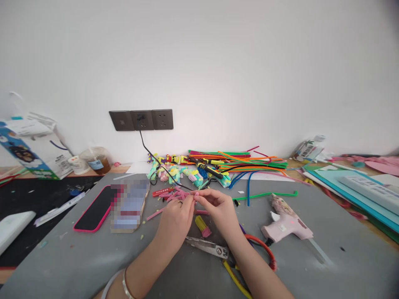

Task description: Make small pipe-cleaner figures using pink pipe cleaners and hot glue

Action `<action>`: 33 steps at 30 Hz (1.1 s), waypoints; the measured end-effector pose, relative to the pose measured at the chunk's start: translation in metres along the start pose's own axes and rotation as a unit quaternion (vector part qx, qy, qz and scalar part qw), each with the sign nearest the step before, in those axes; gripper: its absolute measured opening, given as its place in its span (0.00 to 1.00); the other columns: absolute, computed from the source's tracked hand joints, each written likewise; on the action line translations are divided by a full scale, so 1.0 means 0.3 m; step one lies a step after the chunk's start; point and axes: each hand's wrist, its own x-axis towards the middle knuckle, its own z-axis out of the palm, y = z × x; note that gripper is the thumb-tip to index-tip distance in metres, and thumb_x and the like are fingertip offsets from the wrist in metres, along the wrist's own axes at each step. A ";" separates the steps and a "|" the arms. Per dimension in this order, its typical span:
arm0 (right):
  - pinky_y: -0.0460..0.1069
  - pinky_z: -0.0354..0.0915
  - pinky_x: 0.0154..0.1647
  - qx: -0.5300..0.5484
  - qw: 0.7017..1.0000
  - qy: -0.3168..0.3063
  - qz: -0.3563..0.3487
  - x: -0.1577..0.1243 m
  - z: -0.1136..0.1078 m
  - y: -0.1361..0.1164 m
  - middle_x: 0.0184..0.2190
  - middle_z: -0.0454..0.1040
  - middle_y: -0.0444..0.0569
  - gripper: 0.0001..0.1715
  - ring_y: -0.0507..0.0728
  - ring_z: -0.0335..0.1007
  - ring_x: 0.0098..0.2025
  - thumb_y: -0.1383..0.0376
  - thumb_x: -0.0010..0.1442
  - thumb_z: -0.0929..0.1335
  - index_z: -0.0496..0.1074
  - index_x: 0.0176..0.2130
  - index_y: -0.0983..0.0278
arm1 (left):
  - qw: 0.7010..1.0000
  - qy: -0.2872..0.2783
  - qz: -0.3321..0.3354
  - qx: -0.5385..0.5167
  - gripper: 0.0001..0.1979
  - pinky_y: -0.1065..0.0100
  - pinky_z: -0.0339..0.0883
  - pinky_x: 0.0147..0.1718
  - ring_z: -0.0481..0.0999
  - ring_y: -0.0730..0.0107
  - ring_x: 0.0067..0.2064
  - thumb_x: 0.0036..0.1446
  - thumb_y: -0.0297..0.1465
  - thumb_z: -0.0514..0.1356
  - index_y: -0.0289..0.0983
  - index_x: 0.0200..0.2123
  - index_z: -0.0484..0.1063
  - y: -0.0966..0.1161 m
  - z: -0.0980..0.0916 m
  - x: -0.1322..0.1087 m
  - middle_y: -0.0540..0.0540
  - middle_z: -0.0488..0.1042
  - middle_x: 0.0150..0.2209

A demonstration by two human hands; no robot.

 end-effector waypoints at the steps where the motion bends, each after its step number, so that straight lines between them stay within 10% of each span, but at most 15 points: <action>1: 0.54 0.76 0.37 0.002 1.000 -0.002 0.008 0.001 -0.002 -0.002 0.31 0.85 0.51 0.14 0.63 0.81 0.36 0.54 0.45 0.79 0.83 0.29 0.61 | 1.000 0.009 0.010 0.004 0.17 0.66 0.65 0.24 0.78 0.61 0.23 0.70 0.26 0.45 0.34 0.39 0.74 0.001 -0.003 0.004 0.46 0.77 0.21; 23: 0.52 0.72 0.42 0.079 0.993 -0.038 0.076 0.009 -0.001 -0.004 0.31 0.84 0.50 0.16 0.58 0.78 0.35 0.54 0.42 0.81 0.82 0.28 0.61 | 0.999 0.037 0.022 0.017 0.19 0.64 0.63 0.34 0.74 0.67 0.21 0.72 0.27 0.46 0.34 0.34 0.75 0.007 0.004 0.008 0.48 0.76 0.18; 28: 0.52 0.71 0.41 0.022 0.999 -0.019 0.031 0.017 -0.021 -0.006 0.32 0.84 0.51 0.16 0.59 0.78 0.35 0.53 0.48 0.78 0.80 0.30 0.62 | 0.991 -0.073 -0.012 -0.108 0.18 0.63 0.62 0.39 0.79 0.65 0.33 0.71 0.31 0.47 0.38 0.38 0.76 -0.065 -0.042 0.043 0.46 0.83 0.33; 33: 0.52 0.69 0.37 -0.103 0.991 0.039 -0.072 0.033 -0.046 -0.006 0.28 0.82 0.50 0.12 0.59 0.77 0.33 0.55 0.57 0.72 0.73 0.31 0.61 | 0.951 -0.240 -0.184 -0.060 0.17 0.61 0.59 0.38 0.77 0.58 0.35 0.66 0.36 0.53 0.38 0.29 0.76 -0.216 -0.131 0.096 0.45 0.81 0.31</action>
